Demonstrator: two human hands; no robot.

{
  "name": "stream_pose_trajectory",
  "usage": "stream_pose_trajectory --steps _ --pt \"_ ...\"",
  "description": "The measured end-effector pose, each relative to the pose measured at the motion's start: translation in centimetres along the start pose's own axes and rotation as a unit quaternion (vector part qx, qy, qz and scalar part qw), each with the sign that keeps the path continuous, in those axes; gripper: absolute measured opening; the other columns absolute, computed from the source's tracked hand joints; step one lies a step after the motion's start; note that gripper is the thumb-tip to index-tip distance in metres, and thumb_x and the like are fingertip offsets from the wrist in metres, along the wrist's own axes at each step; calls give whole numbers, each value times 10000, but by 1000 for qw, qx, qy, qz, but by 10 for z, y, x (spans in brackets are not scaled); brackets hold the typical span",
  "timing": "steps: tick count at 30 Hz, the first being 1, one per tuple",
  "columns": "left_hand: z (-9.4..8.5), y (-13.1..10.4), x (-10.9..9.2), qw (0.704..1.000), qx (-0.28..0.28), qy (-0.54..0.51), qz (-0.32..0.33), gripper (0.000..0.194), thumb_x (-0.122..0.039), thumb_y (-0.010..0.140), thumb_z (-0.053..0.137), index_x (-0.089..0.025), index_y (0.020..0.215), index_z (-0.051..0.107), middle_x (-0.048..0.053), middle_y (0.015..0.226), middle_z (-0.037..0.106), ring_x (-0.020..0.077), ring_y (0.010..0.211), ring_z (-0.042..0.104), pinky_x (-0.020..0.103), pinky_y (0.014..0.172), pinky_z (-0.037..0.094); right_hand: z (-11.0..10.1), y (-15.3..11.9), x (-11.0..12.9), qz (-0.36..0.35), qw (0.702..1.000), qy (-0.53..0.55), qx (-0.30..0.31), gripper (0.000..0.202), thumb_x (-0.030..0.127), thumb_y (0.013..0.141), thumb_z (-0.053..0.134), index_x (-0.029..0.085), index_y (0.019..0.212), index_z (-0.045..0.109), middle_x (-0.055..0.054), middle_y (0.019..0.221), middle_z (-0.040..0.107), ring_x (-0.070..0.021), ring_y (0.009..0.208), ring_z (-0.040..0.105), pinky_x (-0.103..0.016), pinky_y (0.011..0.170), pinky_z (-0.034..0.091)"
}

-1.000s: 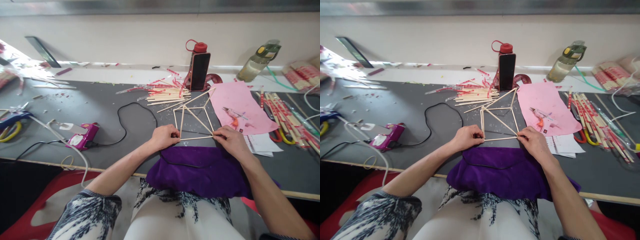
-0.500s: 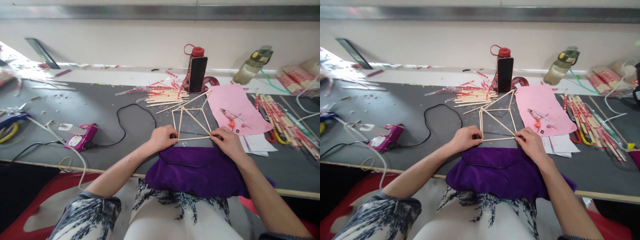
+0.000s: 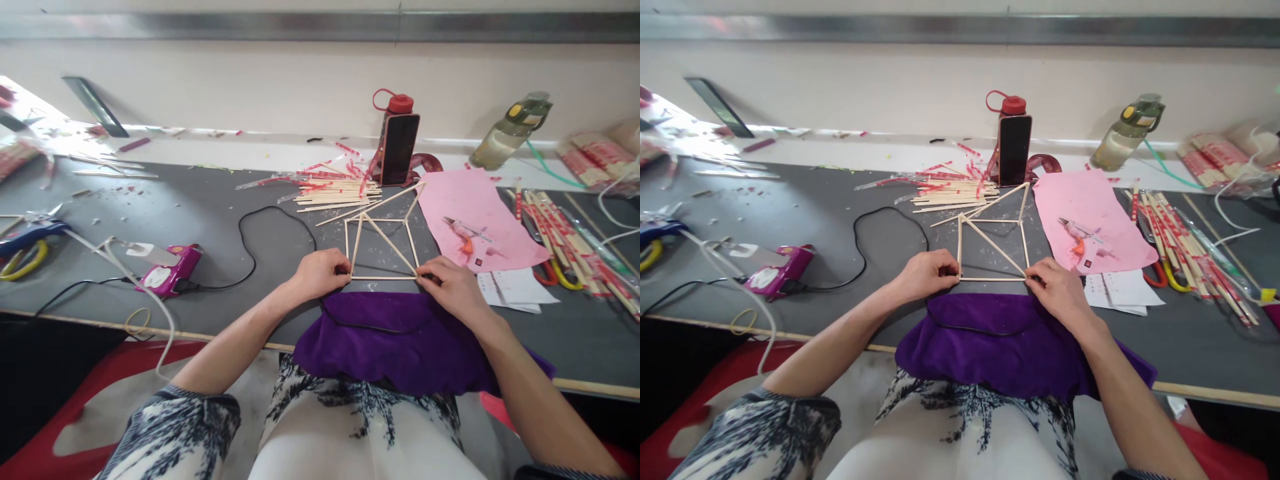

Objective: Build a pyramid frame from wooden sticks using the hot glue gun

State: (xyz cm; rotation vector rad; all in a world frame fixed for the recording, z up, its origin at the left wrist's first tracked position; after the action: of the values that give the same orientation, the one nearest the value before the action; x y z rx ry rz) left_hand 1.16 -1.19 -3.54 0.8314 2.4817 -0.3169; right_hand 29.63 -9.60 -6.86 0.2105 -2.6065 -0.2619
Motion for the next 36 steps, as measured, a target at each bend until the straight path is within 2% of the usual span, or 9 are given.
stream_pose_trajectory --steps 5,9,12,15,18,21,26,31,36 --pt "-6 -2 7 994 38 -99 -25 222 -276 703 618 -191 883 718 -4 840 706 121 725 615 194 635 442 2 1 3 -13 1000 -6 1 135 264 846 571 239 903 692 -38 913 683 -173 780 658 -302 669 493" --pt "-21 0 16 980 79 -175 -54 294 -298 716 608 -180 951 739 6 844 729 137 750 635 211 674 476 -1 -3 4 -16 1000 -7 17 149 267 853 566 239 938 686 -35 903 687 -174 768 654 -300 675 490" --pt "-36 14 21 977 42 -178 -106 335 -326 731 596 -177 996 737 19 756 716 138 646 613 223 571 456 -14 0 3 1 1000 -14 -10 199 280 861 556 228 1002 685 -44 920 706 -187 799 662 -310 703 491" --pt "-44 43 25 987 -54 -112 -100 289 -303 736 585 -182 943 747 17 680 691 136 602 593 242 589 448 -26 18 -1 39 996 -55 -57 220 296 844 555 211 976 709 -64 923 727 -218 810 669 -342 723 491" --pt "-42 74 29 984 -151 -18 -93 241 -288 743 573 -190 871 753 29 714 700 157 691 612 262 672 441 -28 51 -3 87 992 -77 -42 214 280 803 578 209 936 731 -59 876 741 -223 786 672 -344 727 490" --pt "-34 92 33 972 -195 28 -125 249 -350 760 575 -190 852 742 41 778 707 175 763 617 269 686 420 -22 82 -4 112 989 -95 -18 251 274 780 592 194 970 735 -73 926 744 -236 863 672 -337 765 482" --pt "-24 93 34 975 -189 48 -106 327 -446 771 592 -207 959 712 38 910 700 170 817 607 254 699 411 -10 111 -9 172 982 -72 -7 333 294 753 640 152 1042 724 -83 912 739 -226 865 667 -310 757 473" --pt "-14 94 30 984 -148 89 -42 325 -338 768 598 -213 1049 703 52 1009 672 182 896 612 252 760 435 3 122 -16 174 983 -53 -9 315 320 730 665 173 998 738 -54 868 738 -197 797 662 -289 729 467" --pt "-8 99 31 984 -145 94 -42 325 -283 784 582 -196 1078 692 66 1039 669 198 960 610 267 825 448 12 125 -20 164 985 -42 -17 242 303 748 624 182 914 751 -53 848 745 -196 794 667 -289 739 466"
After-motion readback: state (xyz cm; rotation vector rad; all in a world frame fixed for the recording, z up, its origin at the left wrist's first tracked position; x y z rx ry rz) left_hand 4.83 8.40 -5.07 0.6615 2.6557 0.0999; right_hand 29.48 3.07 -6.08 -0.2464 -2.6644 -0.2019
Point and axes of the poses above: each hand's wrist, its own y-axis towards the middle knuckle, its own z-axis out of the palm, x = y × z, the point moved 1 cm from there along y, towards the middle knuckle
